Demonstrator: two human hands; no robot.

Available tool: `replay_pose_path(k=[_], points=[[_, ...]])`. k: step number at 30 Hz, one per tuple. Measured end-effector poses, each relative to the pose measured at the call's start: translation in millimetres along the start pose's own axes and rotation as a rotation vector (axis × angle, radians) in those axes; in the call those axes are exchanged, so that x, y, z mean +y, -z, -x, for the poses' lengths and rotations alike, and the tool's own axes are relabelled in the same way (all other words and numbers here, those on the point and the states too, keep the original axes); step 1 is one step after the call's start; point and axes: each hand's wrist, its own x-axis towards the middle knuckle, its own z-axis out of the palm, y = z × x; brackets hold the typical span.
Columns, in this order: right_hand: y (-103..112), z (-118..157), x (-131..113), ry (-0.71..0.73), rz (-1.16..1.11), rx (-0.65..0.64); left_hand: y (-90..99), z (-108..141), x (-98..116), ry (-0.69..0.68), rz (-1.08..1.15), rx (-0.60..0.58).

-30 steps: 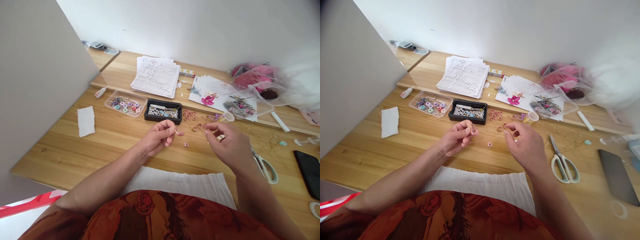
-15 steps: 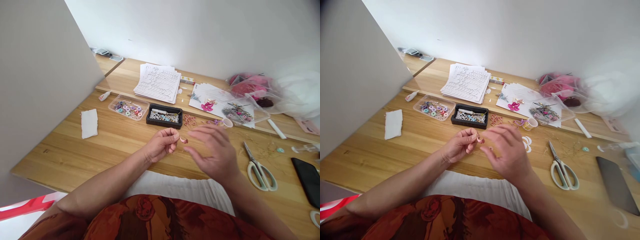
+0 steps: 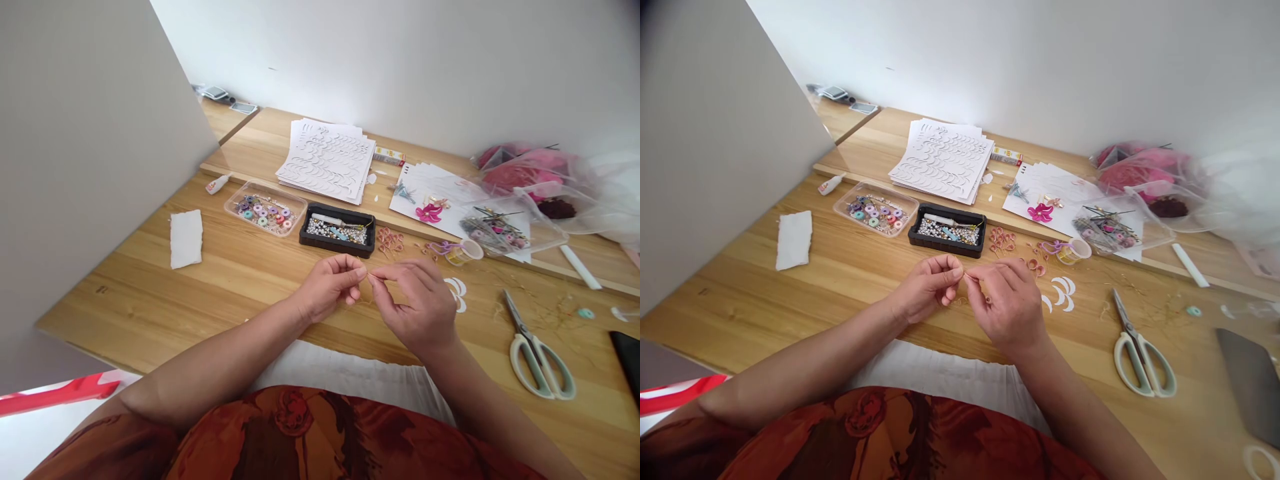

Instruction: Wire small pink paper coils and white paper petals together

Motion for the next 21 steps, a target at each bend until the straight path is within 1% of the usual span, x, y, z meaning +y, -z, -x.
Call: replay_pose_path(k=[1,3,5,6,8,9,11,14,17,19,21], points=[[-1.5,0.8,-2.3,-0.120,-0.045,-0.001,0.0,0.1,-0.7,-0.032,-0.049,0.008],[-3.3,1.0,-5.3,-0.431,-0.212,-0.047,-0.3,1.2,-1.3,-0.102,-0.163,0.014],[-3.7,-0.3,-4.5,-0.734,-0.506,-0.153,-1.0,2.8,-1.2,-0.169,-0.275,0.010],[-3.7,-1.2,-2.8,-0.853,-0.671,-0.211,-1.5,3.6,-1.2,-0.196,-0.322,0.006],[-3.7,-2.4,2.0,-1.004,-0.933,-0.289,-2.1,4.4,-1.4,-0.220,-0.378,-0.001],[-3.6,-2.4,4.3,-1.039,-1.005,-0.303,-2.1,4.3,-1.6,-0.211,-0.386,-0.002],[-3.3,-1.2,7.8,-1.038,-1.044,-0.299,-1.3,3.2,-2.4,-0.166,-0.365,0.005],[-1.2,1.7,9.6,-0.938,-0.926,-0.213,0.9,0.2,-3.6,-0.112,-0.318,0.036],[2.1,3.4,9.1,-0.861,-0.782,-0.112,2.5,-1.7,-3.9,-0.101,-0.313,0.059],[3.7,3.8,8.5,-0.840,-0.715,-0.099,2.3,-1.8,-3.8,-0.098,-0.328,0.070],[4.2,3.9,8.2,-0.822,-0.639,-0.141,1.3,-1.0,-3.6,-0.097,-0.349,0.077]])
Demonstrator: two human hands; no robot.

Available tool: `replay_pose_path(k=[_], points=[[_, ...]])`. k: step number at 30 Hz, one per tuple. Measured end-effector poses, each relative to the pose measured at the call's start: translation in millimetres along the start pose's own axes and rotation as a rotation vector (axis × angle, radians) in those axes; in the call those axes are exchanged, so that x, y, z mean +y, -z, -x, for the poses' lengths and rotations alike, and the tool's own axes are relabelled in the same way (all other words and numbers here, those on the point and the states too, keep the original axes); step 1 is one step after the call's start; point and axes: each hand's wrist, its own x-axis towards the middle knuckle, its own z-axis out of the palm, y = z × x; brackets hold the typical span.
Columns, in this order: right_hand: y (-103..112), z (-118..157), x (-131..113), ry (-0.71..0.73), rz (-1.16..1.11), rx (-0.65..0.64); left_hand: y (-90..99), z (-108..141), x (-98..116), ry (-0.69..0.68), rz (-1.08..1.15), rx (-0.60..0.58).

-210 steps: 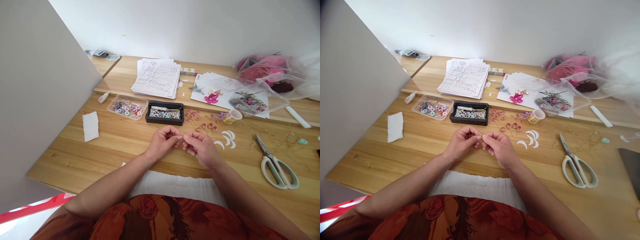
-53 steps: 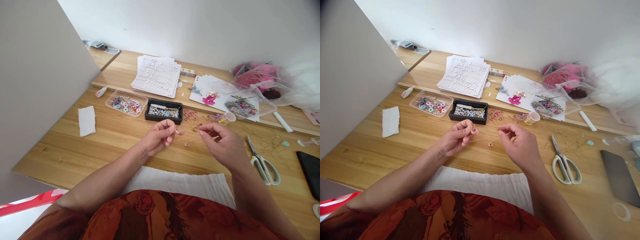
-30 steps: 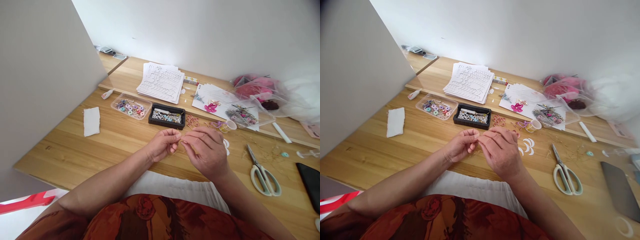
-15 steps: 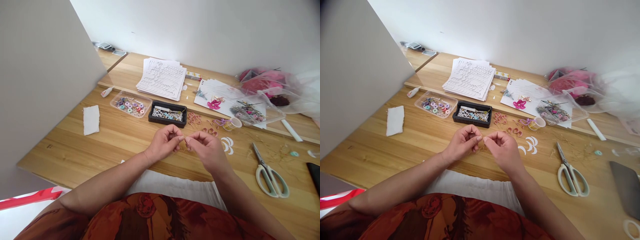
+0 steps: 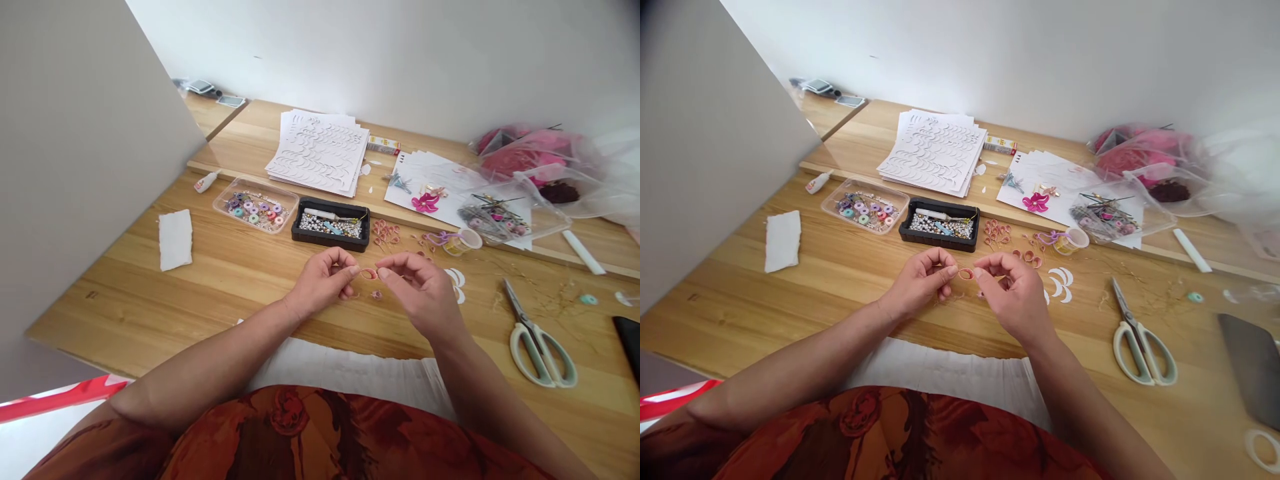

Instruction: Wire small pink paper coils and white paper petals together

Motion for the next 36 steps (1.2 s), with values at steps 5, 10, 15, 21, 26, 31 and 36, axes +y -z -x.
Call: replay_pose_path(k=[5,10,15,21,26,31,36], points=[[-1.7,-1.1,1.1,0.005,0.150,-0.063,-3.1,3.1,-0.7,-0.036,-0.092,-0.013],[-3.4,-1.0,1.5,0.020,0.178,-0.074,-4.0,4.7,-6.1,-0.133,-0.197,-0.018],[-5.1,-0.7,3.4,-0.020,0.105,-0.099,-3.9,3.9,-10.5,-0.149,-0.188,-0.015],[-7.3,-5.8,14.8,-0.169,-0.162,-0.228,-5.5,3.0,-10.7,-0.145,-0.141,-0.009],[-7.8,-8.3,20.4,-0.223,-0.337,-0.219,-5.9,3.5,-9.9,-0.144,-0.094,-0.022],[-8.8,-7.5,14.5,-0.271,-0.436,-0.209,-5.3,2.9,-8.4,-0.119,-0.044,-0.043],[-9.5,-8.2,11.7,-0.299,-0.487,-0.197,-4.0,1.3,-8.3,-0.106,0.018,-0.063]])
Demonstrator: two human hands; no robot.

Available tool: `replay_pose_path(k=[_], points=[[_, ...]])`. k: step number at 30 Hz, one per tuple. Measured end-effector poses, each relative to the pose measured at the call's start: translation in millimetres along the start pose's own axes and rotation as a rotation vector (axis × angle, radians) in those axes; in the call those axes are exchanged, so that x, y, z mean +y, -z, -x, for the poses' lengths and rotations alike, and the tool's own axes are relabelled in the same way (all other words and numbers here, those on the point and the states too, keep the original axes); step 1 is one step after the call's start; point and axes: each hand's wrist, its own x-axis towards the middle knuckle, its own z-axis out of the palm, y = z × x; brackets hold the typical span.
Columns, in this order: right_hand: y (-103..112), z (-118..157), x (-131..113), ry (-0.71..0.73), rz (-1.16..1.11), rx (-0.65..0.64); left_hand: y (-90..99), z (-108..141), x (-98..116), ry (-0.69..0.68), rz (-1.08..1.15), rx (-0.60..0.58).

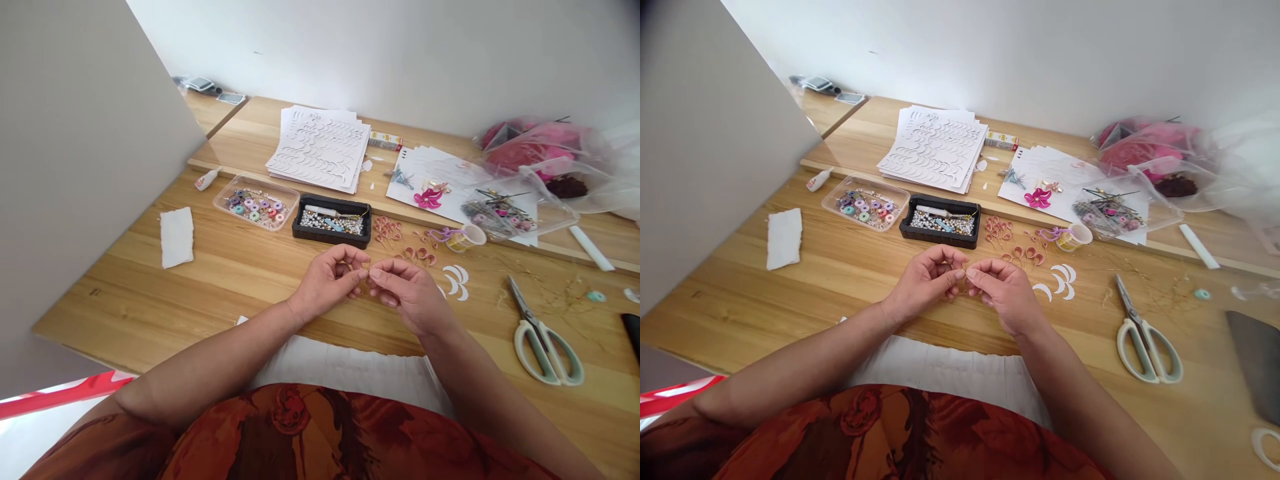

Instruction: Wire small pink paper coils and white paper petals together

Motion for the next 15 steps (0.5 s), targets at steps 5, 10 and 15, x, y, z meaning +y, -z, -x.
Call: replay_pose_path(k=[5,10,15], points=[[4.1,-1.8,1.3,0.052,0.021,-0.008,3.2,-3.1,-2.0,-0.017,-0.051,0.007],[7.8,-2.2,0.3,0.079,0.083,-0.038,8.1,-5.5,-1.0,-0.130,-0.242,0.018],[9.7,-2.4,-1.2,0.082,0.163,-0.067,10.5,-5.0,5.3,-0.236,-0.405,0.026]])
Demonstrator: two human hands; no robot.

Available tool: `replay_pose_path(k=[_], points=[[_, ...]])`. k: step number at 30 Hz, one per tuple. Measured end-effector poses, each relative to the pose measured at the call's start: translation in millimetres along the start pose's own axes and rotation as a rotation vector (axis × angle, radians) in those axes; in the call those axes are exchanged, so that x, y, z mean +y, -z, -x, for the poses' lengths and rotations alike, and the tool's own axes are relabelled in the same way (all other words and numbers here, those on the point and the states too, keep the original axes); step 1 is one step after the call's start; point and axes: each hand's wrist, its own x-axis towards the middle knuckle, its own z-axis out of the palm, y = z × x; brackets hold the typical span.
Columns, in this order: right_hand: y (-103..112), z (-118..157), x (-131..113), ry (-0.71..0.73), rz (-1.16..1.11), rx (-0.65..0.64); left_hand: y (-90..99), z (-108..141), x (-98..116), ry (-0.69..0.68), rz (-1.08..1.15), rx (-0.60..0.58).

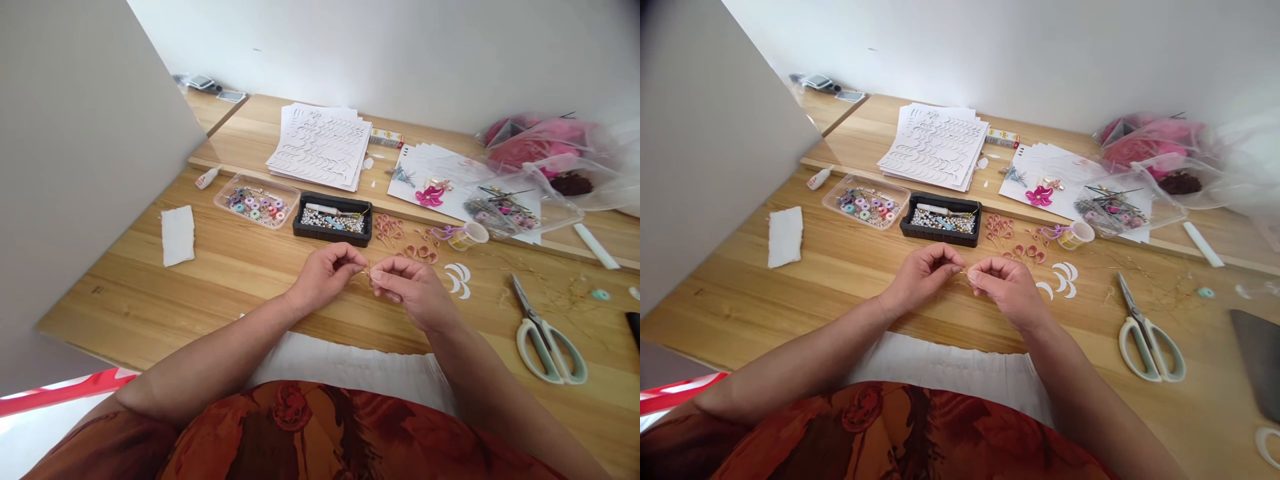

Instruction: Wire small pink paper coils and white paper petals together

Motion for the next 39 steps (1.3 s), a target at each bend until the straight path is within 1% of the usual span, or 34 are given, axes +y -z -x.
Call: replay_pose_path(k=[3,8,10,12,16,18,20,23,25,28,30,32,35,39], points=[[1.3,-0.8,0.7,-0.009,0.063,0.002,1.1,-0.3,1.2,-0.009,0.002,-0.007],[2.1,-2.1,2.8,-0.008,0.161,0.069,-0.4,0.5,-0.6,0.046,0.151,-0.035],[1.9,-1.7,2.2,-0.011,0.192,0.077,-0.9,1.8,-0.2,0.031,0.143,-0.050],[1.3,-0.4,0.1,-0.007,0.254,0.081,-0.6,3.3,1.1,-0.055,0.015,-0.043],[-0.6,4.2,-6.2,0.018,0.408,0.099,2.3,5.6,3.2,-0.292,-0.327,-0.018],[-2.2,6.9,-8.8,0.045,0.471,0.093,3.6,6.0,3.6,-0.336,-0.394,-0.051],[-4.1,9.7,-10.6,0.089,0.542,0.066,4.2,6.2,4.1,-0.340,-0.419,-0.096],[-5.8,13.3,-11.7,0.178,0.641,0.022,4.4,5.6,5.9,-0.313,-0.393,-0.145],[-5.2,14.6,-11.3,0.233,0.678,-0.002,4.4,4.4,7.0,-0.271,-0.334,-0.133],[-2.0,14.1,-9.9,0.265,0.667,-0.049,5.0,1.3,6.7,-0.113,-0.203,-0.086],[-0.1,12.5,-9.0,0.248,0.623,-0.076,5.8,-1.1,5.0,0.002,-0.101,-0.078],[0.9,10.6,-8.7,0.212,0.568,-0.094,6.8,-3.0,2.5,0.069,-0.005,-0.090],[0.9,7.9,-9.2,0.161,0.485,-0.090,8.1,-4.4,-0.8,0.114,0.100,-0.097],[1.7,5.4,-10.5,0.118,0.403,-0.014,9.8,-4.1,-0.5,0.157,0.151,-0.085]])
